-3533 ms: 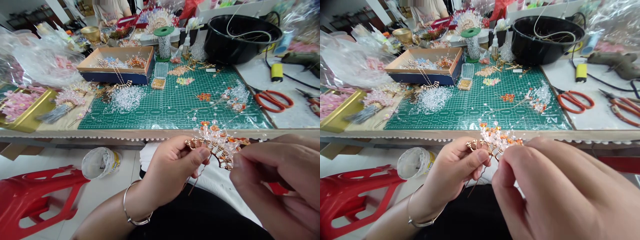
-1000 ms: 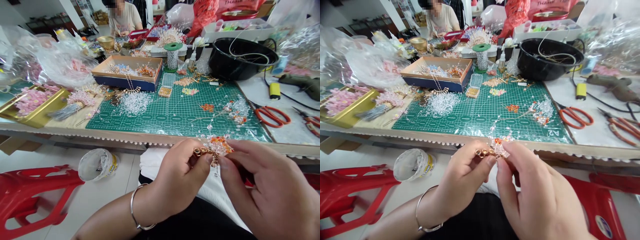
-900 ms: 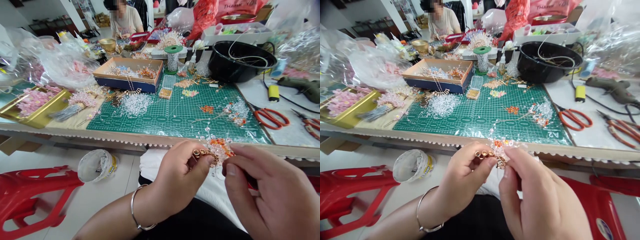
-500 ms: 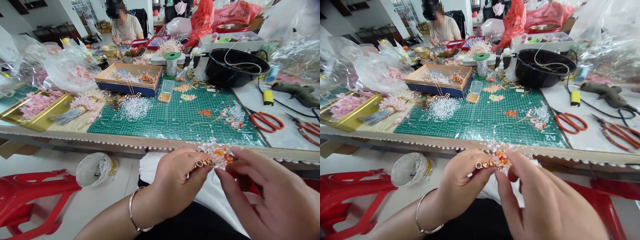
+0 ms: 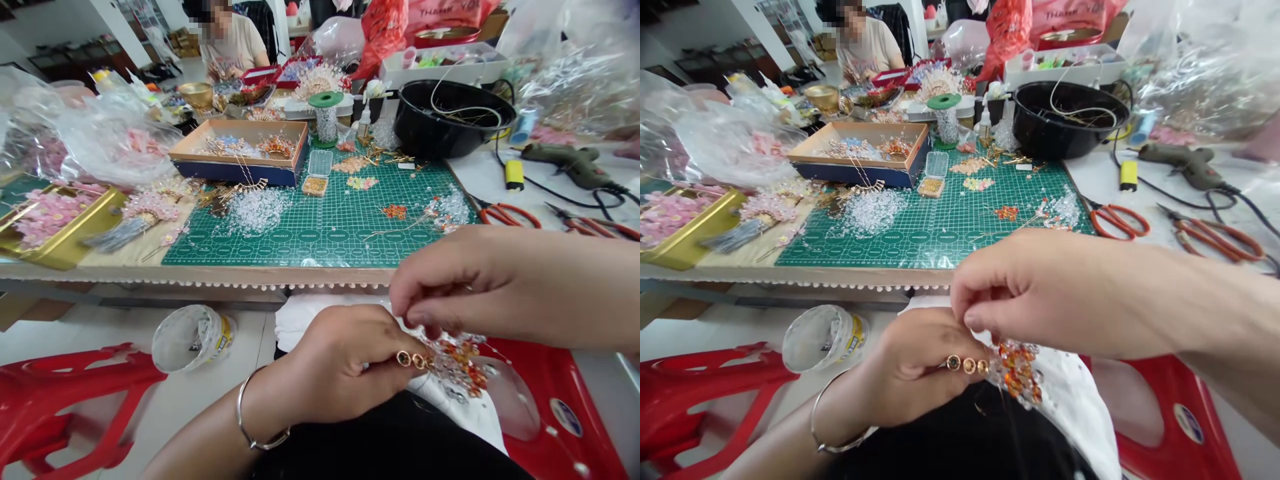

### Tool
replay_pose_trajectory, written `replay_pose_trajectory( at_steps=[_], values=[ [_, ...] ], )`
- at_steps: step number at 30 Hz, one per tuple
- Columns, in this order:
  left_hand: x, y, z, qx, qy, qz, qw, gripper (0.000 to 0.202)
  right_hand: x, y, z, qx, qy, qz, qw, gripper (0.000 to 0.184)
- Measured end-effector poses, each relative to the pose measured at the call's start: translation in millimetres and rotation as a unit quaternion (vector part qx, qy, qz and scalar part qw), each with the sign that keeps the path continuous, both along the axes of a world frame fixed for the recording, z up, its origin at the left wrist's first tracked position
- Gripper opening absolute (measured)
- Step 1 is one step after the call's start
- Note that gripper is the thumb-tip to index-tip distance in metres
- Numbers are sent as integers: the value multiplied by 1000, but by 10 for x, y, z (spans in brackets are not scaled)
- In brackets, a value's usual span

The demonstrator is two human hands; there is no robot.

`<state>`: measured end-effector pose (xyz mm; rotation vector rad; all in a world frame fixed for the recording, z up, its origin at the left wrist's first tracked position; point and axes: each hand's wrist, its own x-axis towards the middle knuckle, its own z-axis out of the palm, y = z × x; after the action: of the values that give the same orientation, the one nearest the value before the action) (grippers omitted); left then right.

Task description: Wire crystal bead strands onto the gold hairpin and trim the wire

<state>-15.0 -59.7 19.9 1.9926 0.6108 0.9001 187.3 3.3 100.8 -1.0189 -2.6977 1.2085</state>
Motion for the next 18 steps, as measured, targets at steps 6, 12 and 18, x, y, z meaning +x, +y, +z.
replay_pose_trajectory(
  at_steps=[6,12,18],
  values=[
    [-17,8,-33,11,27,-34,999,18,38,17,-129,-247,-46,-21,968,31],
    [26,-3,-39,0,38,-38,999,20,38,-28,-175,-262,-105,-23,959,17],
    [26,-33,-24,-7,50,-37,998,16,39,-39,-259,-271,-115,-26,955,10]
  ],
)
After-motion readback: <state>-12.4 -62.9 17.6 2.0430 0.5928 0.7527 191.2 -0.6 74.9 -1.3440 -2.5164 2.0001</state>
